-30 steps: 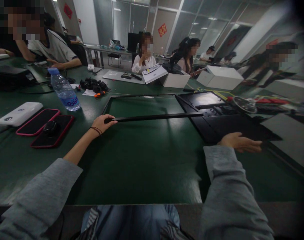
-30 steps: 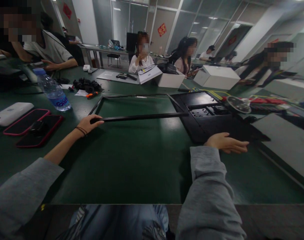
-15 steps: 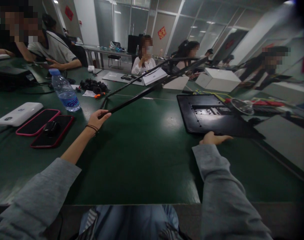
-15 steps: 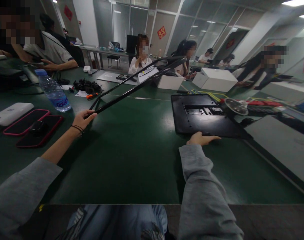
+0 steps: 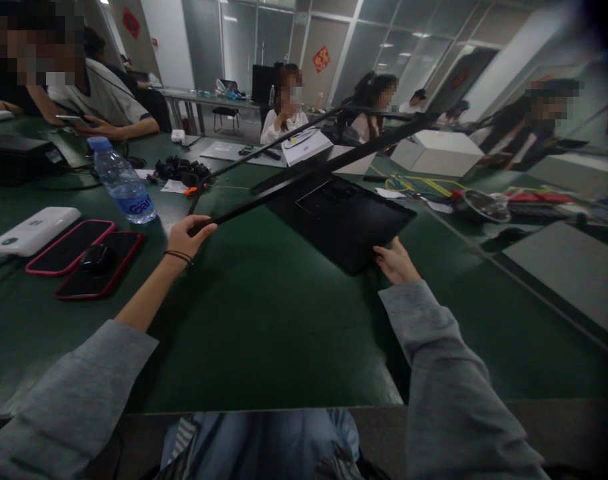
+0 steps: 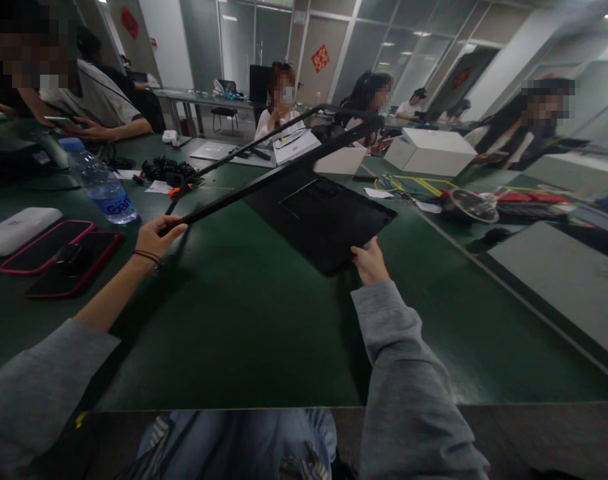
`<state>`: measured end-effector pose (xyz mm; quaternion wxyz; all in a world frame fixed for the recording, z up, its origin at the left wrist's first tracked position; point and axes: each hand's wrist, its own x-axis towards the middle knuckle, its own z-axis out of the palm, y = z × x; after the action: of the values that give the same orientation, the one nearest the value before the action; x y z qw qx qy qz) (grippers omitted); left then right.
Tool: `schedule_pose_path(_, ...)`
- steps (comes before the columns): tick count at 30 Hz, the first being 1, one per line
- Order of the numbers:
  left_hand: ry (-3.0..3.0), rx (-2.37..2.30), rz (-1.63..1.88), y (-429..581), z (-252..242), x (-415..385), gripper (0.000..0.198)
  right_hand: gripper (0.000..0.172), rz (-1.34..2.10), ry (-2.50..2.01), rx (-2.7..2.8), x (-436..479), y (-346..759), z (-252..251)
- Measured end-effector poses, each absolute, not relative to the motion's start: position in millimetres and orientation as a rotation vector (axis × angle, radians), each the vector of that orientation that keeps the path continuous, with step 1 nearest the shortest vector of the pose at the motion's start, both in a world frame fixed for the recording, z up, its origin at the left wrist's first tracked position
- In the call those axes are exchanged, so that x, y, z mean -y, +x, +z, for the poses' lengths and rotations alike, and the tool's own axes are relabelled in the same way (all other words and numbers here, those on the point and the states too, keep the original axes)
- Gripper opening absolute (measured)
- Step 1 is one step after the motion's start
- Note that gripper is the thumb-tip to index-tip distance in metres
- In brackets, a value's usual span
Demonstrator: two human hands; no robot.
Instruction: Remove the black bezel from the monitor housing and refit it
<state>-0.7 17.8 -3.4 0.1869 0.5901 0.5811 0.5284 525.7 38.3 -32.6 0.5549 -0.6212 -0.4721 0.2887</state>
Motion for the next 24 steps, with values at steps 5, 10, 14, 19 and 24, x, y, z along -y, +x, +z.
schedule_pose_path(5,1.774,-1.683,1.436,3,3,-13,0.039,0.068,0.844,-1.512,1.059,-38,516,-20)
schedule_pose_path(10,1.988,-1.722,1.367,8,3,-9,0.034,0.045,0.564,-1.506,0.910,-45,537,-14)
schedule_pose_path(14,2.254,-1.682,1.209,14,1,-4,0.036,0.065,0.774,-1.364,1.087,-37,550,1)
schedule_pose_path(19,2.438,-1.646,1.009,15,-6,-6,0.044,0.048,0.775,-1.312,1.216,-34,542,-10)
schedule_pose_path(24,2.458,-1.709,0.824,13,-15,-14,0.039,0.052,0.386,-1.319,1.318,-47,537,-34)
